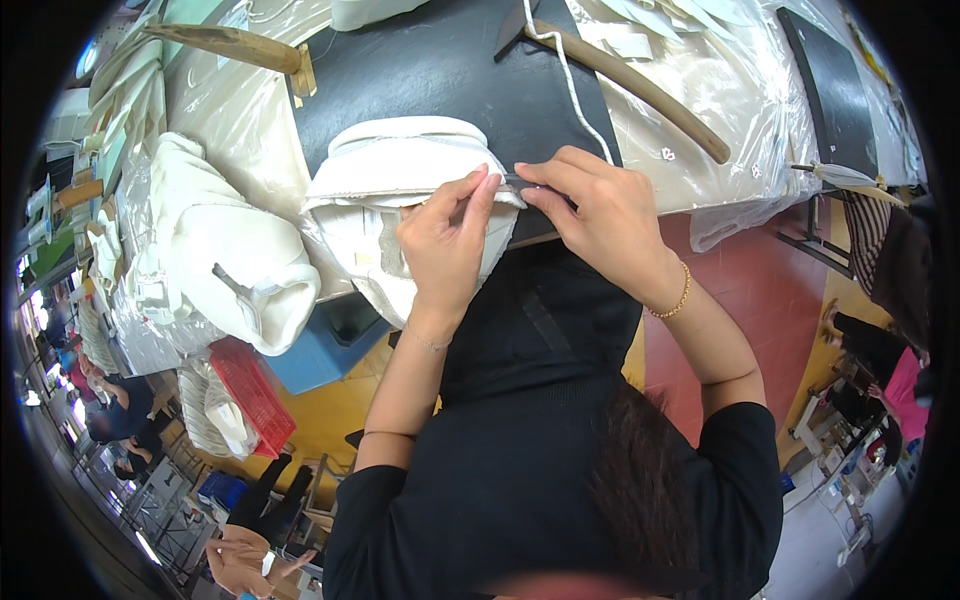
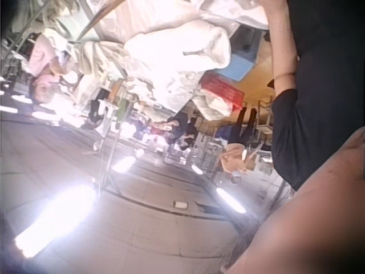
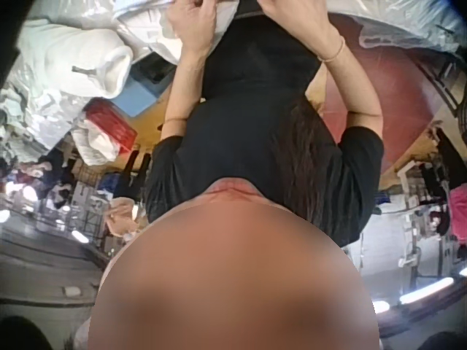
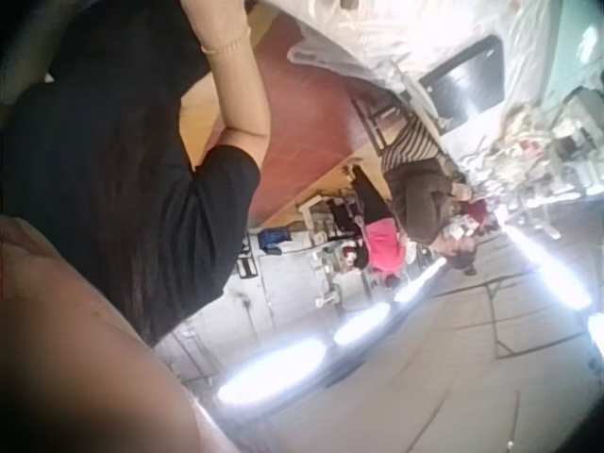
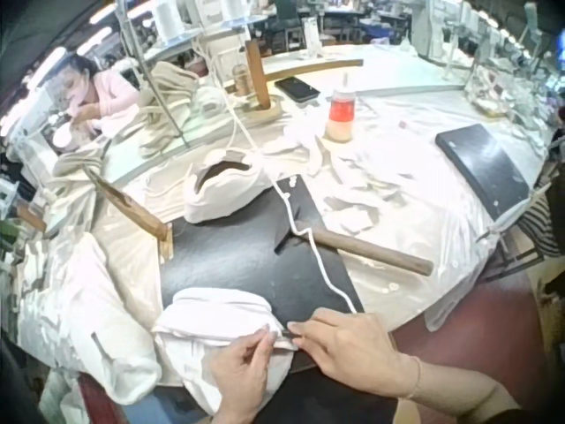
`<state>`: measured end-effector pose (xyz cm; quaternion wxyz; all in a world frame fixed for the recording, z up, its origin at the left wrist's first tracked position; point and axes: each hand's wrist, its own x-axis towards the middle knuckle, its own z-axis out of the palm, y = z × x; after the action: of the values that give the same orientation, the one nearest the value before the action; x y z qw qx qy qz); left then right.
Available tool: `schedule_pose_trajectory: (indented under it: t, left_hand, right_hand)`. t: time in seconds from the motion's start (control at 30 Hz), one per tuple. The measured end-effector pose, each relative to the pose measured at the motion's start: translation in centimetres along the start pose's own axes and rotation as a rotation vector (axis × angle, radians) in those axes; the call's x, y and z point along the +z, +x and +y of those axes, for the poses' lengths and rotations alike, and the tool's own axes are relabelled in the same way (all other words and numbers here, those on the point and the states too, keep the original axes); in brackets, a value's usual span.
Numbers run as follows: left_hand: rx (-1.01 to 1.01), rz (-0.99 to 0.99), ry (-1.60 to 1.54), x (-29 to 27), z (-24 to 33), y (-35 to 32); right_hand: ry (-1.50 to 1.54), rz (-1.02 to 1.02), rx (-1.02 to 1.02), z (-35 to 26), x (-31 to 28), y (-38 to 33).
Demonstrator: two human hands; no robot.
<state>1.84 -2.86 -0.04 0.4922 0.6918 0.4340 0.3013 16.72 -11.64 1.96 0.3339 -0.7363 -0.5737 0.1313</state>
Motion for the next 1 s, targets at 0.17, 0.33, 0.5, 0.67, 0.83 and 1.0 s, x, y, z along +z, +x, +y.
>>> schedule_pose_trajectory:
  t: [0.17, 0.33, 0.5, 0.67, 0.83, 1.0]
  left_hand:
    - [0.048, -0.069, 0.236, -3.5, 1.7, -1.4]
    - [-0.205, -0.044, -0.329, -5.8, 1.2, -2.3]
    - [-0.552, -0.217, -1.013, -6.1, -0.2, -0.5]
    - [-0.508, -0.177, -0.937, -5.8, 0.0, 1.5]
    - [-0.473, -0.109, -0.906, -6.2, 0.4, 1.6]
    - [-0.424, -0.113, -0.951, -5.7, -1.1, 1.4]
  right_hand:
    - [0.111, 0.110, -0.081, -1.1, 0.3, 0.3]
    - [0.113, 0.138, -0.134, -2.1, 1.4, 1.8]
    - [0.143, 0.099, -0.171, -2.7, 1.7, 2.3]
    - [0.085, 0.106, -0.270, -3.2, 1.5, 2.8]
    - [0.013, 0.077, -0.344, -3.1, 1.2, 2.8]
    - [0.133, 0.060, -0.206, -3.5, 2.8, 2.5]
